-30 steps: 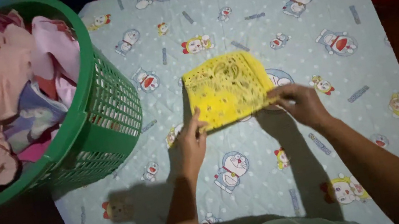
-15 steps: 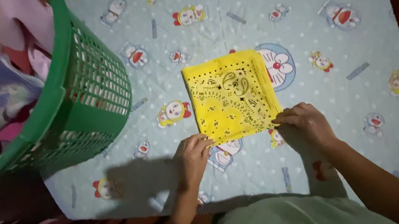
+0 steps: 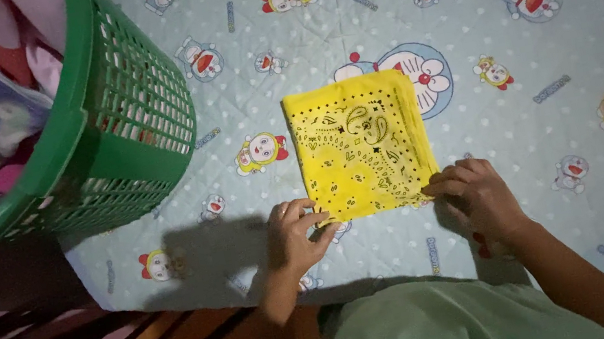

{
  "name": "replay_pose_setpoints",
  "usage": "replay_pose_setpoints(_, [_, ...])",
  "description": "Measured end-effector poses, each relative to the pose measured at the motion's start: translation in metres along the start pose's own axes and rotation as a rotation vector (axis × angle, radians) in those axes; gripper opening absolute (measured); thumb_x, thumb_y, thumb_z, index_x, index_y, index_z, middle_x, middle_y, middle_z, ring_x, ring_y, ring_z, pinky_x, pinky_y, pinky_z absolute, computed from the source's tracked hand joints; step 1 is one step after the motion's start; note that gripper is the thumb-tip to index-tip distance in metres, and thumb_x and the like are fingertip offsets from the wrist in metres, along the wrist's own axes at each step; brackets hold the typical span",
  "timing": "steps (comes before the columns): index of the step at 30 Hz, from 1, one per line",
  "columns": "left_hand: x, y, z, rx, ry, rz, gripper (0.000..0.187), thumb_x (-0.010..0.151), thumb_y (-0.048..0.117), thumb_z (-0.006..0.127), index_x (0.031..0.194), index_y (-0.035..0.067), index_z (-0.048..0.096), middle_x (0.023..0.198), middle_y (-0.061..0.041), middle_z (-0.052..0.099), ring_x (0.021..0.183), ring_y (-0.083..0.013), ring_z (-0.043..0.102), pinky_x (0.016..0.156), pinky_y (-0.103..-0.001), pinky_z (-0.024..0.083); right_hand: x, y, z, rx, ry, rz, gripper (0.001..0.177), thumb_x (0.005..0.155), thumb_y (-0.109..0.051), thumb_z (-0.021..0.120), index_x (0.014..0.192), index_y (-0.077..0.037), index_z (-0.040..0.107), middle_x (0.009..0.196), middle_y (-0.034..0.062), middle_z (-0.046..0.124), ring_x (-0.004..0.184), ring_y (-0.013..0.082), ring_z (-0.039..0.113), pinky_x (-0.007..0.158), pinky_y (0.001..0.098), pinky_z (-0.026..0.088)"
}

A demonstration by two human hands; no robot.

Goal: The person folds a yellow bandana on a table by first smoothing it out, folding it into a triangle, and then repeatedly folding the corners and sides inward until it reaches a small square shape.

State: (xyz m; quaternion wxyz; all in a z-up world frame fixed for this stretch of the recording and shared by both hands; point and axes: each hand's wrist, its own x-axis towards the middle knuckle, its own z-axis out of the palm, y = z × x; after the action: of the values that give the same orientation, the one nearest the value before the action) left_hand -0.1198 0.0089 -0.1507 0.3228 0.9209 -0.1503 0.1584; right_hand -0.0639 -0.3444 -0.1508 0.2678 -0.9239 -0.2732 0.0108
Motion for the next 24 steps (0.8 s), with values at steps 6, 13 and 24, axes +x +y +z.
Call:
replay_pose_setpoints(6, [0.026,0.015,0.009,0.113,0.002,-0.114,0.008,0.089,0.015,0.077,0.097,0.014,0.079,0.098,-0.001,0.073,0.097,-0.0238,0.067,0.085,-0.039,0.05,0.016,-0.003,-0.001,0.161,0.098,0.0,0.044,0.069,-0.005,0.069,0.11,-0.016,0.077,0.113,0.0061,0.073,0.105,0.0297,0.061,0.102,0.0446,0.041])
replay_pose_setpoints(13, [0.068,0.018,0.075,0.158,-0.039,-0.145,0.036,0.093,0.0,0.057,0.126,0.001,0.07,0.139,-0.013,0.064,0.128,-0.0314,0.059,0.11,-0.041,0.046,0.07,-0.039,0.053,0.52,0.137,0.059,0.063,0.082,0.002,0.053,0.143,-0.012,0.059,0.146,0.0171,0.059,0.134,0.0336,0.059,0.114,0.041,0.045])
replay_pose_setpoints(24, [0.065,0.006,0.099,0.283,-0.198,-0.14,0.068,0.101,0.032,0.054,0.158,0.001,0.034,0.168,-0.02,0.03,0.156,-0.0331,0.022,0.127,-0.046,0.011,0.088,-0.061,0.053,-0.024,-0.104,0.057,0.074,0.098,-0.042,0.049,0.16,-0.007,0.028,0.165,0.0145,0.029,0.155,0.0323,0.021,0.125,0.0507,0.011])
